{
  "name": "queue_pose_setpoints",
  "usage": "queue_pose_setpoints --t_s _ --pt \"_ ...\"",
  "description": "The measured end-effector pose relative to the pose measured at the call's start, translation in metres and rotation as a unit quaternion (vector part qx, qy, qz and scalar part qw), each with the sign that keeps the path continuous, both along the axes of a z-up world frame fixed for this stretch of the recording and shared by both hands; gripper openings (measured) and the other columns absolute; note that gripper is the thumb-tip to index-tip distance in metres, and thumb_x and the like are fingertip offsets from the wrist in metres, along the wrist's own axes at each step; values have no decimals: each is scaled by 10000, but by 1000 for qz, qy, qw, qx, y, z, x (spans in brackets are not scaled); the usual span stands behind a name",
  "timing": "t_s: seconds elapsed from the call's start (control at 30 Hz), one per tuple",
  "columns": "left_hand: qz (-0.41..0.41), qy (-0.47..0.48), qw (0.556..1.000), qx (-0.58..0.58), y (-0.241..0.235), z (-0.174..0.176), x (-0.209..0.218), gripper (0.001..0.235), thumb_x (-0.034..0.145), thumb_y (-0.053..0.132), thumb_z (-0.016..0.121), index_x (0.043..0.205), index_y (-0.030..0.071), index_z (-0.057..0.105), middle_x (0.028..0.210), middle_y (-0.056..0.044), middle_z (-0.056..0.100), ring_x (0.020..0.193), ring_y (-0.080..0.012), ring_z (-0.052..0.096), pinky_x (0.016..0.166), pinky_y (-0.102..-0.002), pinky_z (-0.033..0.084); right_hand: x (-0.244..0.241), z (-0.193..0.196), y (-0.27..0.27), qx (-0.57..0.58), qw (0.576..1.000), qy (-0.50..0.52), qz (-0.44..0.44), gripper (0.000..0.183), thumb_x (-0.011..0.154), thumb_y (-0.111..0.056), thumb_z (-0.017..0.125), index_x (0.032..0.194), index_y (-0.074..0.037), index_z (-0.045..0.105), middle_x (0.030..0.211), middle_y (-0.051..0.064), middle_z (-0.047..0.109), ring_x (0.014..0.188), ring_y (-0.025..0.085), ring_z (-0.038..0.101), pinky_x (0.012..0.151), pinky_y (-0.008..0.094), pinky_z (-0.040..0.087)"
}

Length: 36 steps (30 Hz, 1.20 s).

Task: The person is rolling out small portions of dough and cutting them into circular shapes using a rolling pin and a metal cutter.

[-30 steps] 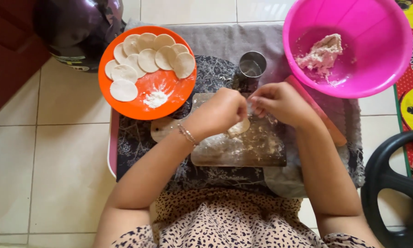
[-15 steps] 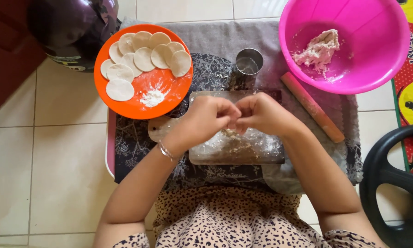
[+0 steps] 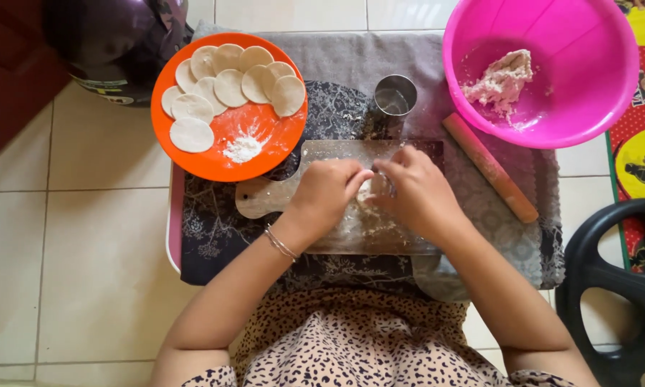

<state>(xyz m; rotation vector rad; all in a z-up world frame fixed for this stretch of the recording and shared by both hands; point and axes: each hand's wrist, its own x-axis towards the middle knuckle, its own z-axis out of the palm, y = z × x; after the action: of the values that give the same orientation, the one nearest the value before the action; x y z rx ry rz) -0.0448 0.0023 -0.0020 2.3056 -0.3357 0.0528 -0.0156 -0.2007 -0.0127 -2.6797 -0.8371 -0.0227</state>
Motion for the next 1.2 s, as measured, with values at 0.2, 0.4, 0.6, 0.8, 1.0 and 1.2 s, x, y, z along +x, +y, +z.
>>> queue_pose_setpoints --t_s 0.2,0.4,0.6,0.8,1.0,1.2 --pt "36 -168 983 61 -18 -55 -1 151 980 270 627 1061 201 734 927 -34 737 869 -239 723 727 -352 582 -15 -9 -22 79 994 72 -21 288 772 -267 803 991 -188 633 888 25 618 901 278 663 782 411 529" --pt "-111 -98 949 279 -20 -46 -48 790 943 556 571 1512 26 425 1594 -190 391 1494 -339 320 1210 -611 147 -7 -27 -43 73 987 -138 -49 113 902 -225 755 1000 -179 720 979 11 677 963 233 677 812 343 555" --pt "-181 -41 964 191 16 3 -50 632 1048 516 381 1305 -4 631 1348 -225 630 1320 -343 558 1184 -591 248 -22 -28 -22 71 969 -229 61 53 926 -149 688 952 -156 734 902 56 651 844 262 635 732 379 514" --pt "-116 -151 957 217 21 -26 -44 886 975 703 368 1568 45 340 1610 -195 354 1501 -361 299 1201 -605 166 -51 3 -42 -54 968 -232 77 170 843 -185 696 1013 -173 700 954 17 655 952 232 639 859 369 499" --pt "-117 -150 980 60 12 -33 -42 589 977 503 586 1347 44 581 1298 -172 644 1260 -327 604 1157 -517 369 -23 -5 -72 218 973 50 -47 191 844 -189 807 1017 -116 773 858 100 756 848 302 726 778 416 552" --pt "50 280 825 -489 -12 -56 20 352 826 152 848 1086 -27 692 935 -157 752 851 -260 766 721 -333 658 28 7 -15 396 852 305 -158 203 766 -108 856 942 -38 782 620 58 671 504 66 540 442 200 411"
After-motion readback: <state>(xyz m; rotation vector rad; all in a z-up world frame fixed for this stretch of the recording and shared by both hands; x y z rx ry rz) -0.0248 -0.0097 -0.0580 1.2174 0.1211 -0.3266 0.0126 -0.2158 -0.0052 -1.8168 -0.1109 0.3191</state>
